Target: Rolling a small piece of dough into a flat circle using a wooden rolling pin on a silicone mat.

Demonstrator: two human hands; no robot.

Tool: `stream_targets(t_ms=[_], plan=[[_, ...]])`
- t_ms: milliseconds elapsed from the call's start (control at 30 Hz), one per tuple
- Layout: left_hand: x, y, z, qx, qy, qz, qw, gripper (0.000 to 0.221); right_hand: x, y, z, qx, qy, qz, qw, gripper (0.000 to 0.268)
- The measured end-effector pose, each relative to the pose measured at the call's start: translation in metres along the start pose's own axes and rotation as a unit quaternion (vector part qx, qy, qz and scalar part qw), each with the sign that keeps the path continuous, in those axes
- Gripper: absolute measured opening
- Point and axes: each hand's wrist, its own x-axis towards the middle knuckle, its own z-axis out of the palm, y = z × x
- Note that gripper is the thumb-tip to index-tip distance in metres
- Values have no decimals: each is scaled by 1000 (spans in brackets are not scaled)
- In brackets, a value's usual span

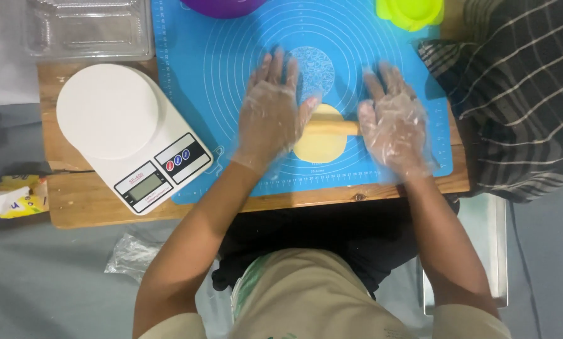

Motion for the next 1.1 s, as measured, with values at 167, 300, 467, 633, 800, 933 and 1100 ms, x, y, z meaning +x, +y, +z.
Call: stream_targets(t_ms=[167,300,467,633,800,933,1100], plan=[[-30,11,-35,-104,-107,-32,988,74,-15,-32,-29,133,54,-37,989,47],[-46,17,-45,-140,-142,-33,979,73,-24,-52,-52,252,28,22,967,48],[-68,23,-38,-99,-174,-1,980,73,-50,-49,-36,76,-34,45,996,81],[-91,27,-34,-155,-158,-8,975,71,-73,-51,-29,70,-13,50,996,75],[-96,28,-33,-184,-126,-16,975,72,-73,-52,-34,67,-17,61,996,80],[-72,24,-42,-129,-168,-9,977,75,-48,-46,-37,87,-35,-1,996,68],[-25,10,-26,-100,-170,-32,980,80,-9,-21,-23,26,-115,27,993,58]])
